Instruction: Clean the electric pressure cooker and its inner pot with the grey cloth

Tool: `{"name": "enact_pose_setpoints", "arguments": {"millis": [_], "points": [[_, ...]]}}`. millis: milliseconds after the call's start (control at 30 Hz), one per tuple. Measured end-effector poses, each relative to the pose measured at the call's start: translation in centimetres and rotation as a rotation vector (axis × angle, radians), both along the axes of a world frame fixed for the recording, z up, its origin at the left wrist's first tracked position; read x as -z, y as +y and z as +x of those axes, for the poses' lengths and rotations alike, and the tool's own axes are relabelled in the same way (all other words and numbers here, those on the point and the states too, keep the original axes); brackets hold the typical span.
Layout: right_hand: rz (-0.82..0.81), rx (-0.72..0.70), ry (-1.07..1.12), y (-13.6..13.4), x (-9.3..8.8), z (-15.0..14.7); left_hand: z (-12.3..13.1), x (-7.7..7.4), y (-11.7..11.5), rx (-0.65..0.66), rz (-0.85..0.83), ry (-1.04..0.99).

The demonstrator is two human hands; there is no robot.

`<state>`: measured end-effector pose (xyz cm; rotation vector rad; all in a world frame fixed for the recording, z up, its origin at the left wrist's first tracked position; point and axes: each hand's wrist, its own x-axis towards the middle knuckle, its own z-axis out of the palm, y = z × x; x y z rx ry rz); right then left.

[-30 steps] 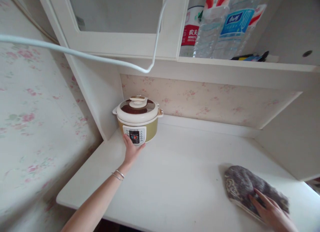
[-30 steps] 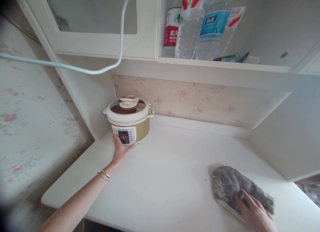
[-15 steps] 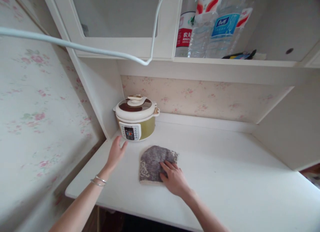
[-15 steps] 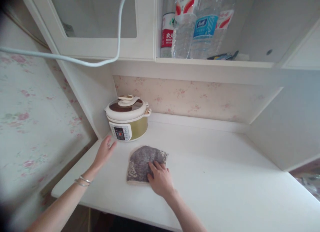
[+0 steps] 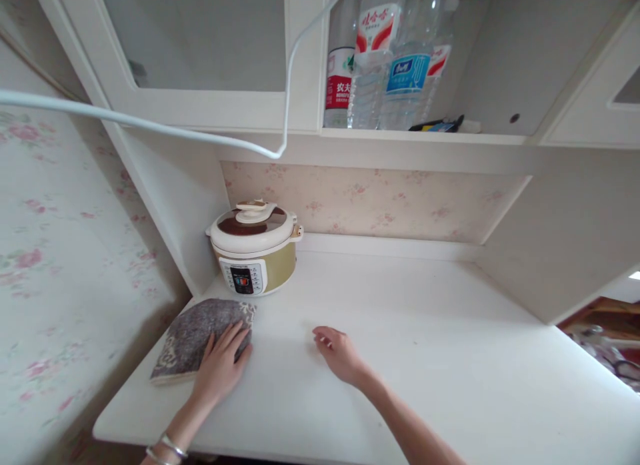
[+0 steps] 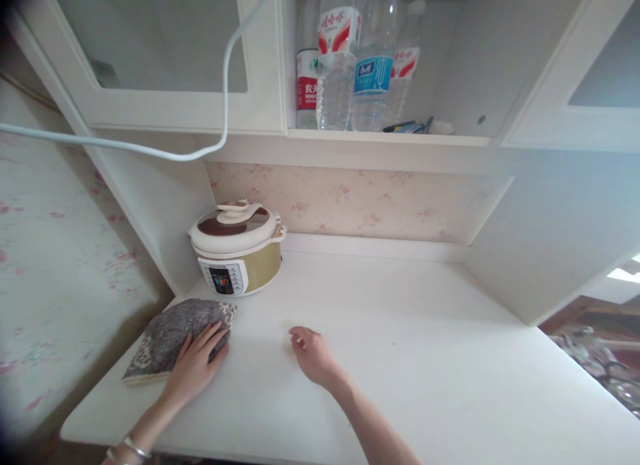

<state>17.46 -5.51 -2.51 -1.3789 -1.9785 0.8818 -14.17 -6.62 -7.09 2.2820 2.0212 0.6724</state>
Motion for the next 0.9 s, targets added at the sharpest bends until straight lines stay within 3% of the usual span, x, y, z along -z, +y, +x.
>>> {"name": "enact_pose_setpoints", "arguments": {"millis": [133,233,333,400,500,600,700,800,900], "points": [[-0.006,0.217,-0.17,-0.6,1.7,5.4,-0.5,-1.4,1.3,0.055,-0.086,-0.054],[0.071,0.292,-0.278,-1.4,2.3,6.8,1.5,-3.0,1.6,0.051,-0.052,-0.16],[0.149,0.27,-0.37,-2.0,2.2,6.4,5.7,-4.5,1.2,0.146,-0.041,-0.382],[0.176,0.266,-0.402,-2.1,2.1,6.0,9.2,-5.0,1.0,0.243,-0.138,-0.555],[0.196,0.263,-0.404,-2.2,2.1,6.0,14.3,-4.9,1.3,0.289,-0.351,-0.761],[0.201,0.237,-0.399,-2.2,2.3,6.4,17.6,-4.1,2.4,0.271,-0.486,-0.914],[0.194,0.228,-0.4,-2.3,2.4,6.6,18.6,-3.5,3.6,0.21,-0.549,-1.051],[0.188,0.233,-0.404,-2.2,2.4,6.6,17.8,-3.2,4.3,0.126,-0.631,-1.232],[0.189,0.235,-0.405,-2.1,2.5,6.6,16.6,-3.1,4.1,0.14,-0.698,-1.386]]}}
